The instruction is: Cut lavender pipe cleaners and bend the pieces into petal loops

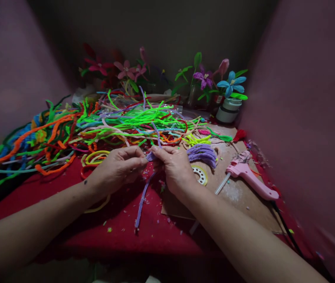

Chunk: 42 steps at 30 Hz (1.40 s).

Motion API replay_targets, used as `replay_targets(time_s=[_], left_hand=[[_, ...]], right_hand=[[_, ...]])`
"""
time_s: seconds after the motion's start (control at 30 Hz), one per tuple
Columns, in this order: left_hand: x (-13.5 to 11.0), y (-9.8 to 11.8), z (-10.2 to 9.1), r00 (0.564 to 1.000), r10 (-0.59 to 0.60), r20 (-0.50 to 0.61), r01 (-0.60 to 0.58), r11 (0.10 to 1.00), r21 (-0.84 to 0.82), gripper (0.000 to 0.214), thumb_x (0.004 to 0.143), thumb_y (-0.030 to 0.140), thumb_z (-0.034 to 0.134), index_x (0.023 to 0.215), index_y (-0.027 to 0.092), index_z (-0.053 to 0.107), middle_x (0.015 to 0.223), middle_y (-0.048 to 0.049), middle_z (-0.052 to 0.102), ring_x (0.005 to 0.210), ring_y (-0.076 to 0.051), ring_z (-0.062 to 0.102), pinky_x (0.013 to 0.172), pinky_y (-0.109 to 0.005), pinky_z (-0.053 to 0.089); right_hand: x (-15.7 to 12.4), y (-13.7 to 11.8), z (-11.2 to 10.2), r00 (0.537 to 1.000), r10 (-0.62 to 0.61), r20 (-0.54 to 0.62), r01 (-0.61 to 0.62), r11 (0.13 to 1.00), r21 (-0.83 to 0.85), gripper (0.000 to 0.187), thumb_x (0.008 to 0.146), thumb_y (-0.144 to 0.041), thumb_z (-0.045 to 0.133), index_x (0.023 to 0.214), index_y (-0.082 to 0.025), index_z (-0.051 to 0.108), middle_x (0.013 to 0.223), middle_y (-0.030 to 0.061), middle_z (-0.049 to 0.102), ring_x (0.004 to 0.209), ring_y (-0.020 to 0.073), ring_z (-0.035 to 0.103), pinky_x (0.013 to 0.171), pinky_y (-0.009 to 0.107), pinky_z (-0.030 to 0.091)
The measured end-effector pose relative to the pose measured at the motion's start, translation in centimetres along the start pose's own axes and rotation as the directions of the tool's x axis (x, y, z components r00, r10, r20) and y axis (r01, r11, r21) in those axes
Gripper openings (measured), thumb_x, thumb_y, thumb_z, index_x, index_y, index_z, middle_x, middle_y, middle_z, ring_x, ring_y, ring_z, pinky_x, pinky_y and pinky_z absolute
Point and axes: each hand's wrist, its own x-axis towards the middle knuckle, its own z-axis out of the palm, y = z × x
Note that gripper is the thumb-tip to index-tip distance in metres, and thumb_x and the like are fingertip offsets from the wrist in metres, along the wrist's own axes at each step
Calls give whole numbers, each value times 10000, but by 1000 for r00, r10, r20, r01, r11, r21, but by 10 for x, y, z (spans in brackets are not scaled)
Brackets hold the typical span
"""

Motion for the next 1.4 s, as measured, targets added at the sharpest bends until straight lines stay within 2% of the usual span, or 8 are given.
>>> replay_targets(time_s=[0.43,0.73,0.87,0.97,1.07,1.13,1.2,1.4], left_hand=[[-2,4,-9,999,32,-20,-30,993,117,108,727,217,623,753,150,543,535,51,504,393,-50,406,383,-177,301],[-6,7,-8,986,165,-31,-143,922,359,59,758,202,566,755,143,563,526,43,497,416,-63,424,412,-183,337],[-4,-9,-14,815,558,155,-494,530,689,125,804,161,489,805,145,613,684,-26,605,609,-106,543,561,-206,412],[-2,-16,-19,673,637,376,-620,208,757,212,816,131,451,917,165,635,870,-77,653,762,-143,581,622,-227,418],[-2,-7,-18,776,591,219,-545,455,704,138,821,193,504,863,146,628,783,-48,638,703,-120,570,632,-219,429],[-2,2,-17,920,390,40,-353,779,519,161,819,274,534,786,135,608,670,-11,590,594,-92,536,570,-202,429],[0,6,-18,992,121,34,-126,960,250,218,819,336,532,758,134,588,643,-3,573,525,-83,515,472,-186,404],[7,3,-25,975,-116,189,109,993,47,207,745,318,630,691,128,568,567,6,543,415,-63,444,350,-164,328]], right_hand=[[-6,-7,-3,994,8,108,41,897,-441,109,668,-210,589,585,-149,553,480,-21,532,423,92,477,420,212,351],[-10,-9,0,986,87,141,-20,906,-424,182,690,-233,575,537,-157,514,408,-35,479,360,80,438,378,205,328],[-5,-4,-2,976,153,158,-122,974,-190,186,613,-208,638,496,-151,505,415,-46,471,345,69,409,358,210,342],[-2,-3,-4,969,189,162,-171,978,-118,170,568,-208,678,517,-141,531,463,-32,520,360,79,441,363,222,362],[-2,-4,-6,972,148,183,-115,978,-176,156,614,-234,650,547,-145,541,455,-37,501,371,80,442,386,223,358],[-3,-6,-6,981,72,182,-15,955,-297,148,659,-238,614,566,-147,545,461,-42,490,388,70,429,410,215,340],[-5,-9,-5,984,9,176,68,902,-425,133,680,-230,596,586,-144,557,494,-41,501,415,61,419,437,210,330],[-11,-15,1,984,-51,168,138,815,-562,121,707,-209,563,609,-140,547,530,-51,474,455,54,389,452,198,305]])
